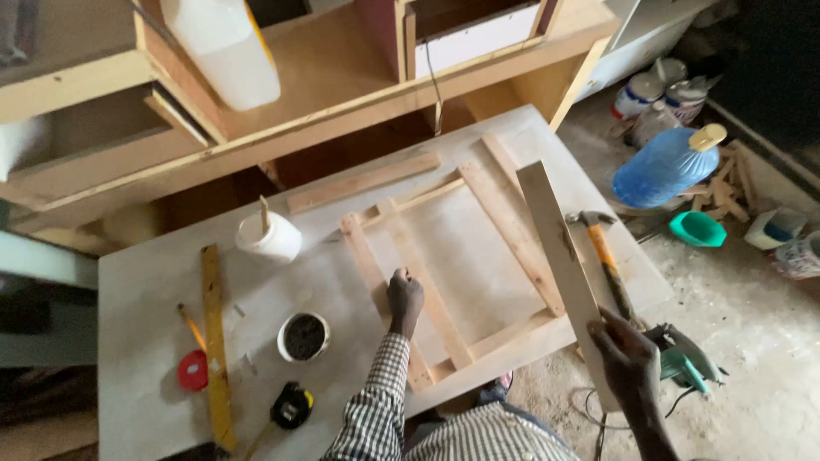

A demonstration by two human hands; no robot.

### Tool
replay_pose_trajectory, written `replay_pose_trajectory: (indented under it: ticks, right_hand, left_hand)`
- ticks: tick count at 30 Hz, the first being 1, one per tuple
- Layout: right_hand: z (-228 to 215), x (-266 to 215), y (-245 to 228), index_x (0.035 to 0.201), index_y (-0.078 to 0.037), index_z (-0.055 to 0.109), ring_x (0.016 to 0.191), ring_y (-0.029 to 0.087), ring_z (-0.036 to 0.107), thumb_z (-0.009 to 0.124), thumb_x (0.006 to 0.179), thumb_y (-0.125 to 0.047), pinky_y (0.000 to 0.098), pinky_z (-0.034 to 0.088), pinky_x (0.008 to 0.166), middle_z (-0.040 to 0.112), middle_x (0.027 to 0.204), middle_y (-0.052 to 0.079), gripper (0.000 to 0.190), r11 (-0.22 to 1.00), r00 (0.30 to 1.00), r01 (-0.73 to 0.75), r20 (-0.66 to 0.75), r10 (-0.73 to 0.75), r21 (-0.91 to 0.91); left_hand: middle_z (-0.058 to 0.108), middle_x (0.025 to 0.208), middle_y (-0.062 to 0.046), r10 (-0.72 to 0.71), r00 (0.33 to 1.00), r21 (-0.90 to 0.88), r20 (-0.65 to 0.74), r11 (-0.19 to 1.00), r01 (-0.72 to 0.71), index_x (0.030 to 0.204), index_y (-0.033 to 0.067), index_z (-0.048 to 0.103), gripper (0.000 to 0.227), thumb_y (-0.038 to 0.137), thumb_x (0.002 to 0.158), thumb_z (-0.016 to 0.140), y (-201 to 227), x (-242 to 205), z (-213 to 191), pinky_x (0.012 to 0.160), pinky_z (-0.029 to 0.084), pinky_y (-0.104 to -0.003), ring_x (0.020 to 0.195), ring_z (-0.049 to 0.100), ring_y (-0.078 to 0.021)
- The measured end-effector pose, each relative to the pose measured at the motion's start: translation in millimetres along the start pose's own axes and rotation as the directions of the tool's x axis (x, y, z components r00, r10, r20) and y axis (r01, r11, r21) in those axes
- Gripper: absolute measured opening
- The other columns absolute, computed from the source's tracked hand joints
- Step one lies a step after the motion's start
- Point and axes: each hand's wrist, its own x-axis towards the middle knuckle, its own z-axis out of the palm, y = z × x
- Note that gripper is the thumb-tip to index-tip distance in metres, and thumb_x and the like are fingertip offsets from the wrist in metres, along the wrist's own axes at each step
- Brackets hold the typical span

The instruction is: The person assembles a wooden frame on a workbench. They use a hammer to drive nails into the wooden pieces to join them together. The person also applies glue to a wooden plank before attaching it to the frame.

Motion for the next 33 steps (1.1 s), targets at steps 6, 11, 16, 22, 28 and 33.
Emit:
replay_pose_trajectory:
  ticks: [6, 11, 16, 22, 28, 33]
  right_hand:
    - [-2, -15, -24, 0.113, -0.011, 0.060, 0.070, 0.008, 0.054, 0.059, 0.077, -0.015, 0.0240, 0.046, 0.057, 0.065, 0.091, 0.006, 0.036, 0.992, 0.999, 0.019, 0.043, -0.014, -0.125]
    - [-9, -24, -6, 0.111, -0.006, 0.060, 0.077, 0.008, 0.054, 0.059, 0.077, -0.011, 0.0221, 0.046, 0.063, 0.064, 0.096, 0.007, 0.035, 0.998, 0.999, 0.029, 0.015, -0.029, -0.061]
    - [-21, -24, 25, 0.112, -0.005, 0.060, 0.071, 0.007, 0.047, 0.058, 0.078, -0.009, 0.0196, 0.039, 0.059, 0.059, 0.081, 0.003, 0.035, 0.999, 1.000, -0.002, -0.012, 0.002, 0.038]
    - [-37, -27, 18, 0.115, -0.007, 0.059, 0.059, 0.011, 0.044, 0.057, 0.081, -0.008, 0.0248, 0.038, 0.044, 0.059, 0.085, 0.005, 0.033, 0.994, 0.992, -0.077, -0.098, 0.085, 0.076]
    - [-49, -17, 21, 0.116, -0.008, 0.060, 0.066, 0.011, 0.049, 0.058, 0.083, -0.010, 0.0278, 0.043, 0.049, 0.061, 0.085, 0.008, 0.033, 0.996, 0.990, -0.067, -0.132, 0.059, -0.056]
    - [-54, 2, 37, 0.115, -0.004, 0.059, 0.080, 0.007, 0.047, 0.057, 0.080, -0.009, 0.0211, 0.037, 0.065, 0.060, 0.095, 0.004, 0.035, 0.995, 0.985, -0.073, -0.149, 0.082, 0.069]
  left_hand:
    - [0.058, 0.109, -0.019, -0.184, 0.979, -0.107, 0.089, 0.975, 0.193, 0.115, 0.0007, 0.051, 0.040, 0.002, 0.080, 0.033, 49, -31, -27, 0.058, 0.052, -0.034, 0.080, 0.062, -0.0310]
    - [0.063, 0.087, -0.021, -0.266, 0.960, -0.086, 0.091, 0.958, 0.274, 0.120, 0.0007, 0.045, 0.044, 0.007, 0.079, 0.031, 65, -43, -35, 0.052, 0.049, -0.030, 0.059, 0.061, -0.0241]
    - [0.043, 0.062, -0.005, -0.099, 0.990, -0.011, 0.099, 0.995, 0.100, 0.064, 0.0067, 0.034, 0.007, 0.006, 0.065, 0.041, 70, -54, -35, 0.041, 0.035, -0.032, 0.052, 0.038, -0.0186]
    - [0.064, 0.095, -0.009, 0.133, 0.979, 0.305, -0.152, 0.949, -0.082, 0.096, 0.0150, 0.060, 0.031, 0.013, 0.070, 0.041, 88, -29, -82, 0.066, 0.046, -0.041, 0.083, 0.060, -0.0301]
    - [0.055, 0.098, -0.019, 0.144, 0.928, 0.416, -0.344, 0.909, 0.014, 0.102, 0.0014, 0.053, 0.033, 0.009, 0.071, 0.046, 34, 11, -120, 0.065, 0.045, -0.048, 0.081, 0.057, -0.0388]
    - [0.049, 0.100, -0.018, 0.501, 0.730, 0.730, -0.465, 0.683, -0.005, 0.107, 0.0024, 0.048, 0.046, 0.007, 0.061, 0.054, 61, -14, -74, 0.060, 0.042, -0.045, 0.083, 0.049, -0.0356]
